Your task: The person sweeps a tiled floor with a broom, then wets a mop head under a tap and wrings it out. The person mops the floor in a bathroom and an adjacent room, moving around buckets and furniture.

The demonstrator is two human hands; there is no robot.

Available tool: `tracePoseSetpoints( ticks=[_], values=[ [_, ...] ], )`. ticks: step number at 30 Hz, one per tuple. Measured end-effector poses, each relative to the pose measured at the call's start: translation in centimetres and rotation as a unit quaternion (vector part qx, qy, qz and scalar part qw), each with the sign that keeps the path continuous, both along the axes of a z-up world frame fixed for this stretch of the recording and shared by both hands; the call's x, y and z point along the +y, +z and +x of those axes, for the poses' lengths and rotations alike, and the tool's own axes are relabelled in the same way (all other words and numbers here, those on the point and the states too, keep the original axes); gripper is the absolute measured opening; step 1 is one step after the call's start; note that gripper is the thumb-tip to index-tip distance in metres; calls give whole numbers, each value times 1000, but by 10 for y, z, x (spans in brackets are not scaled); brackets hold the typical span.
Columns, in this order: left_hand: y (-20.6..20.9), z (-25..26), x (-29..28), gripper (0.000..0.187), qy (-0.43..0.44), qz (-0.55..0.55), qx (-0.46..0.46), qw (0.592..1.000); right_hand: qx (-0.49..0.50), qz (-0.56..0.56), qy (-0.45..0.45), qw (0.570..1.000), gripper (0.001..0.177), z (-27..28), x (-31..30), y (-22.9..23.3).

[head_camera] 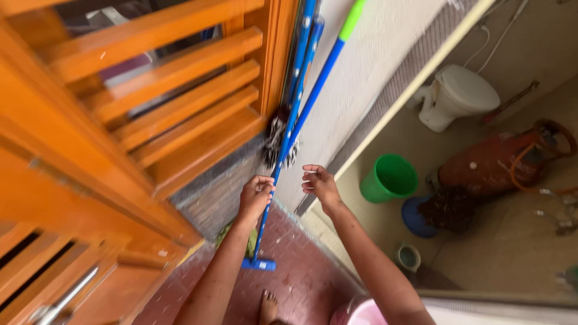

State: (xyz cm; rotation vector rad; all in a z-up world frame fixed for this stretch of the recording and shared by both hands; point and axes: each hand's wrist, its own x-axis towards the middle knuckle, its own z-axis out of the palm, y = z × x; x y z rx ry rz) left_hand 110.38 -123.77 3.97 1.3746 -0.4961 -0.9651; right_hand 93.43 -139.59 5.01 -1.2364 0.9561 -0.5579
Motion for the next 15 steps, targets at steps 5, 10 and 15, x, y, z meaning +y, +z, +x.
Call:
tracePoseSetpoints(
  ticks=[5,10,15],
  values=[
    [-9,16,-92,26,55,27,-191,980,73,-70,-33,994,62,50,-65,-3],
    [-18,23,-161,69,123,22,-449,885,89,-149,-20,985,72,82,-102,9],
    [-24,22,-176,50,48,67,-351,933,57,-155,3,986,58,89,-113,-13]
  ],
)
